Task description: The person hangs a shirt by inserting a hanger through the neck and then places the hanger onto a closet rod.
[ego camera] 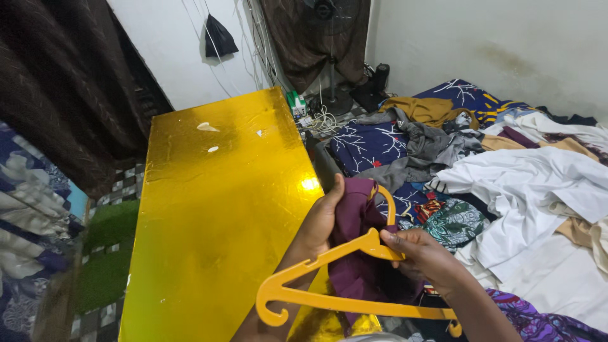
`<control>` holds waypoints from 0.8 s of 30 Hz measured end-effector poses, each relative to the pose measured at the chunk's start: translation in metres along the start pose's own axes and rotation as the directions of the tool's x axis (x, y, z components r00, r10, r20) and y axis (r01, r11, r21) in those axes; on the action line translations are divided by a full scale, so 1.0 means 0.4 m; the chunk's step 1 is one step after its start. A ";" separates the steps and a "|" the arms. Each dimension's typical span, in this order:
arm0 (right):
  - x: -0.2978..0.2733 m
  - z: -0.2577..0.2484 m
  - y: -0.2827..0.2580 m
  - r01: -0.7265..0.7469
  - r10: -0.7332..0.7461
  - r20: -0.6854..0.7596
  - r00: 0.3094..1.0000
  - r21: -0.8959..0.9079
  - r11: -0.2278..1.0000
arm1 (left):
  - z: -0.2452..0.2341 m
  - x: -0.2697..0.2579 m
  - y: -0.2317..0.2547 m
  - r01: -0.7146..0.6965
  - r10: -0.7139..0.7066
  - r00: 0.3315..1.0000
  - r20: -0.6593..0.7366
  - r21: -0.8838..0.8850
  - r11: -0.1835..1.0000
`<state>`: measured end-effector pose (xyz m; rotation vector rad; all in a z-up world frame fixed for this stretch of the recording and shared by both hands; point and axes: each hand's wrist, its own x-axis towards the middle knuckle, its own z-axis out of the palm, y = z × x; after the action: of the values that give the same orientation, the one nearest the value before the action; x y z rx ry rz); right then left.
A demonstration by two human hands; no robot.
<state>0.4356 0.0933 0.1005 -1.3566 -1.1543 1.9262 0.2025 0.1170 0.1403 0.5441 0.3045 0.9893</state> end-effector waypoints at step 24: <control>0.007 -0.017 0.045 0.018 -0.076 0.325 0.943 0.179 0.984 | -0.185 0.051 -0.060 0.277 0.324 0.927 -0.187 0.926 -0.258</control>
<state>0.4420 0.0886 0.0827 -0.9282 -1.1237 2.2204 0.1946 0.1457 0.0658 1.9795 1.6567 0.6070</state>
